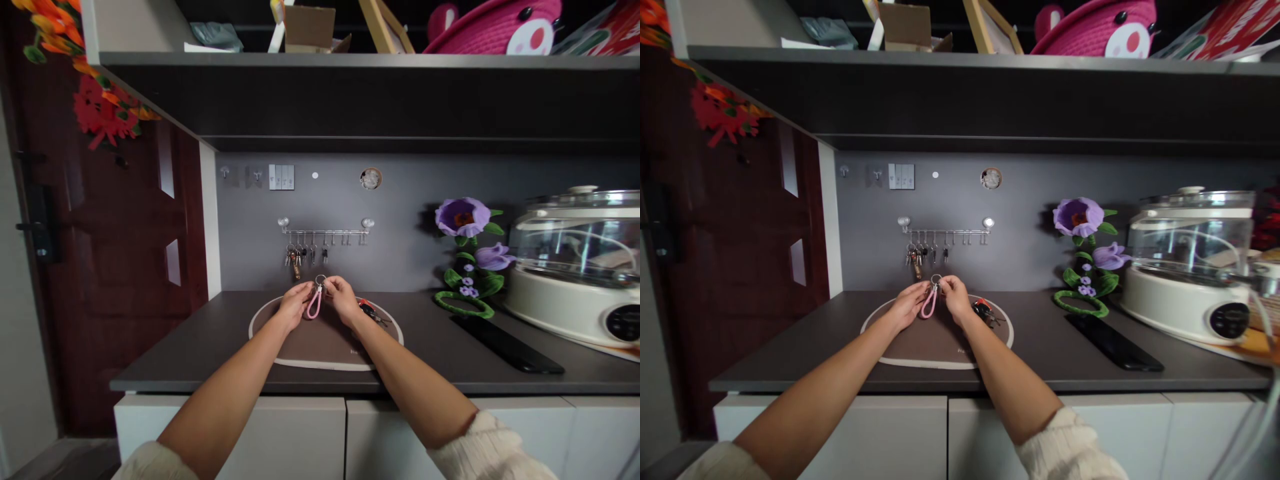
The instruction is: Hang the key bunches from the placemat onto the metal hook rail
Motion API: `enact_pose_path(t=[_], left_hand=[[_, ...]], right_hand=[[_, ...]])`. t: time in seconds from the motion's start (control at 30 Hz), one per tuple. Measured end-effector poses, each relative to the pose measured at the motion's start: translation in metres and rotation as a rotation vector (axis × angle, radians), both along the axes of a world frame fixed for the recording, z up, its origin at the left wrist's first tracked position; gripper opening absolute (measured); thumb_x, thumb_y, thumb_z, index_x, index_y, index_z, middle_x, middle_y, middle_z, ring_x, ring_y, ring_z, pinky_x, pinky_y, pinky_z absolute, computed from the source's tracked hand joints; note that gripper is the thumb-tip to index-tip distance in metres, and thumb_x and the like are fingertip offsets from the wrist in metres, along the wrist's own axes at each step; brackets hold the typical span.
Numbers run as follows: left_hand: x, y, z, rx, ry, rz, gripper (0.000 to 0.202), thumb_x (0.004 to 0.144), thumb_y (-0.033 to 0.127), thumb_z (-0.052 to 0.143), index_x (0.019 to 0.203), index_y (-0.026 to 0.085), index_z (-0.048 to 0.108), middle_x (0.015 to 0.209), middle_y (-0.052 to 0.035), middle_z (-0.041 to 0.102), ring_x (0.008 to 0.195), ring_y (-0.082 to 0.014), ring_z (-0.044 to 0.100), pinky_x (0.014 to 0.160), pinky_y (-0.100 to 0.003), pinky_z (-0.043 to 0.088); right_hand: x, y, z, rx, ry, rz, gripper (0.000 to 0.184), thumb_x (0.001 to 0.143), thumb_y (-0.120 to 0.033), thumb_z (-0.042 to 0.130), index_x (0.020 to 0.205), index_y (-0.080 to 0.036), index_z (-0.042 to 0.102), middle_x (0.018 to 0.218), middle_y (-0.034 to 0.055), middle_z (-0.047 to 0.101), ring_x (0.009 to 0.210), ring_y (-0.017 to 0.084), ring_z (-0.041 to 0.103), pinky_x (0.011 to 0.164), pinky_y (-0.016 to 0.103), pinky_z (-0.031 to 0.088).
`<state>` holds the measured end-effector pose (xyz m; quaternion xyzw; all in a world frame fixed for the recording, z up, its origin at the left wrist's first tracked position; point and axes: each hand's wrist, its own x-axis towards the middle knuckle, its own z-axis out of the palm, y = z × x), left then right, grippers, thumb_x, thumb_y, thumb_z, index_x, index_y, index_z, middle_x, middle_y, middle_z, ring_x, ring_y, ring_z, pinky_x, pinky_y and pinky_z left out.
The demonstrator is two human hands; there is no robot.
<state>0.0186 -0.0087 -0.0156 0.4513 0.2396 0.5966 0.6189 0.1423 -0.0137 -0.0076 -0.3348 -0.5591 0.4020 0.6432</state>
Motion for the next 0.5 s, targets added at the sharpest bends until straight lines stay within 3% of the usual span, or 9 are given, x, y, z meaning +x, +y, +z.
enact_pose_path(t=[0.17, 0.33, 0.5], left_hand=[[-0.001, 0.005, -0.005, 0.015, 0.130, 0.069, 0.029, 0.059, 0.031, 0.065, 0.081, 0.013, 0.060, 0.074, -0.0045, 0.062, 0.058, -0.0087, 0.054, 0.055, -0.021, 0.040], [0.000, 0.010, -0.012, 0.127, 0.341, 0.190, 0.033, 0.057, 0.039, 0.063, 0.075, 0.012, 0.062, 0.067, -0.0044, 0.060, 0.057, -0.0079, 0.051, 0.050, -0.018, 0.035], [0.001, 0.010, -0.014, 0.151, 0.402, 0.204, 0.030, 0.057, 0.039, 0.062, 0.070, 0.012, 0.061, 0.065, -0.0042, 0.058, 0.056, -0.0082, 0.050, 0.050, -0.019, 0.035]], right_hand=[[0.004, 0.003, 0.010, -0.045, 0.068, -0.038, 0.021, 0.065, -0.035, 0.053, 0.073, -0.019, 0.044, 0.061, -0.0032, 0.050, 0.053, 0.010, 0.050, 0.054, 0.025, 0.043], [0.012, 0.009, 0.029, -0.057, 0.067, -0.099, 0.012, 0.071, -0.029, 0.047, 0.073, -0.018, 0.044, 0.062, -0.0025, 0.053, 0.053, 0.010, 0.052, 0.053, 0.025, 0.045], [0.021, 0.026, 0.051, -0.062, 0.084, -0.168, 0.005, 0.076, -0.021, 0.041, 0.073, -0.018, 0.043, 0.059, -0.0029, 0.052, 0.051, 0.009, 0.053, 0.051, 0.024, 0.046]])
